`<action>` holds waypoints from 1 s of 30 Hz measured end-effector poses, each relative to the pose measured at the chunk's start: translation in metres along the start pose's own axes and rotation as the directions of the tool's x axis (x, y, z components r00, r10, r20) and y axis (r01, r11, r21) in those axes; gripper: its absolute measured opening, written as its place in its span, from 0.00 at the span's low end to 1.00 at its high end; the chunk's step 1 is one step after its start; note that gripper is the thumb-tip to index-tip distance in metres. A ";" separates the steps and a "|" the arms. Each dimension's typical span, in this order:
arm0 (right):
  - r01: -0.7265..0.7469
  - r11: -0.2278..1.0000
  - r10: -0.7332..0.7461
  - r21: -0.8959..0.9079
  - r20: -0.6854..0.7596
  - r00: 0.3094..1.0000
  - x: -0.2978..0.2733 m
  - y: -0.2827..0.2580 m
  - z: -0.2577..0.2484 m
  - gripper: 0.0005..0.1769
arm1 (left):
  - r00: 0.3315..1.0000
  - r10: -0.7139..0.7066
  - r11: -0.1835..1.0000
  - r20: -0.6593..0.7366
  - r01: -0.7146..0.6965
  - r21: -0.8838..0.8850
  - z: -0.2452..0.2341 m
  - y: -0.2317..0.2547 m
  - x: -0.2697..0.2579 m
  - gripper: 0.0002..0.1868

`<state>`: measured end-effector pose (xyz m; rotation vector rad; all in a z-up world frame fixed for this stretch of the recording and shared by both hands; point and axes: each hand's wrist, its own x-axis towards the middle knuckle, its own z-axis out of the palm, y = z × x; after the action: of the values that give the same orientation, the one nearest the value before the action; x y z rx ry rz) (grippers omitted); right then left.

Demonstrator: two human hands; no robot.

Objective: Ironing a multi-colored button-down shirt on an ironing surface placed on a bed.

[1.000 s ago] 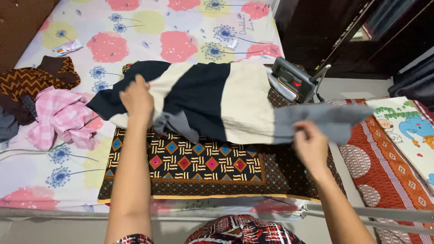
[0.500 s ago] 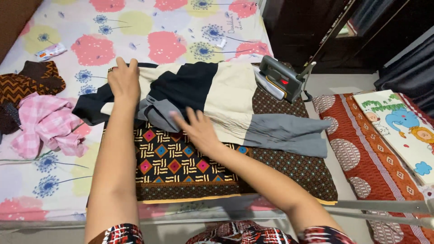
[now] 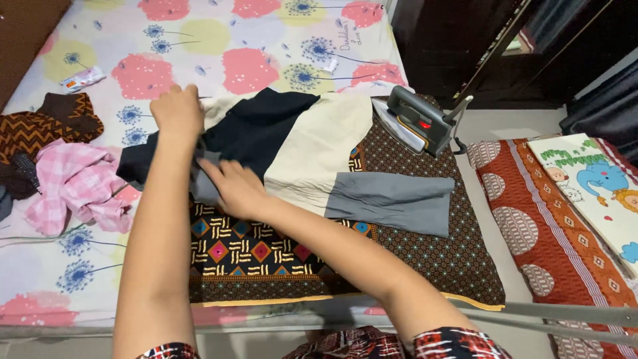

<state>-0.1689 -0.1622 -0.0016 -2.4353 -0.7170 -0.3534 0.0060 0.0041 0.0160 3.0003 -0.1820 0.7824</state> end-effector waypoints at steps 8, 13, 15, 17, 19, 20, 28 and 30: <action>0.035 0.995 -0.038 -0.095 -0.023 0.999 -0.171 0.077 -0.103 0.23 | 0.912 0.406 0.892 -0.065 -0.410 -0.188 0.021 0.121 -0.070 0.10; -0.049 0.940 0.043 -0.337 -0.026 0.999 -0.224 0.120 -0.190 0.24 | 0.733 0.627 0.750 0.265 -0.475 -0.461 0.011 0.202 -0.098 0.19; -0.141 0.931 0.170 -0.336 0.059 0.984 -0.243 0.153 -0.192 0.26 | 0.688 0.617 0.768 0.382 -0.420 -0.484 0.020 0.204 -0.102 0.22; -0.104 0.906 0.119 -0.411 0.010 0.993 -0.263 0.193 -0.187 0.13 | 0.708 0.597 0.749 0.377 -0.324 -0.577 0.033 0.196 -0.094 0.25; -0.129 0.907 0.096 -0.401 -0.101 0.990 -0.260 0.162 -0.214 0.12 | 0.752 0.520 0.786 0.405 -0.236 -0.571 0.040 0.191 -0.079 0.26; -0.146 0.910 0.068 -0.388 -0.208 0.976 -0.257 0.146 -0.227 0.12 | 0.791 0.432 0.817 0.434 -0.140 -0.559 0.043 0.187 -0.070 0.27; -0.090 0.963 0.117 -0.256 0.093 0.989 -0.303 0.118 -0.230 0.13 | 0.896 0.214 0.929 0.388 -0.064 -0.365 -0.002 0.258 -0.060 0.34; -0.228 0.959 0.231 -0.170 -0.003 0.973 -0.313 0.140 -0.226 0.16 | 0.875 0.237 0.938 0.423 -0.092 -0.334 0.027 0.278 -0.066 0.40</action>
<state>-0.3672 -0.5223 -0.0063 -2.6508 -0.4174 -0.3126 -0.0721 -0.2665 -0.0387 2.8317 -0.5289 0.0177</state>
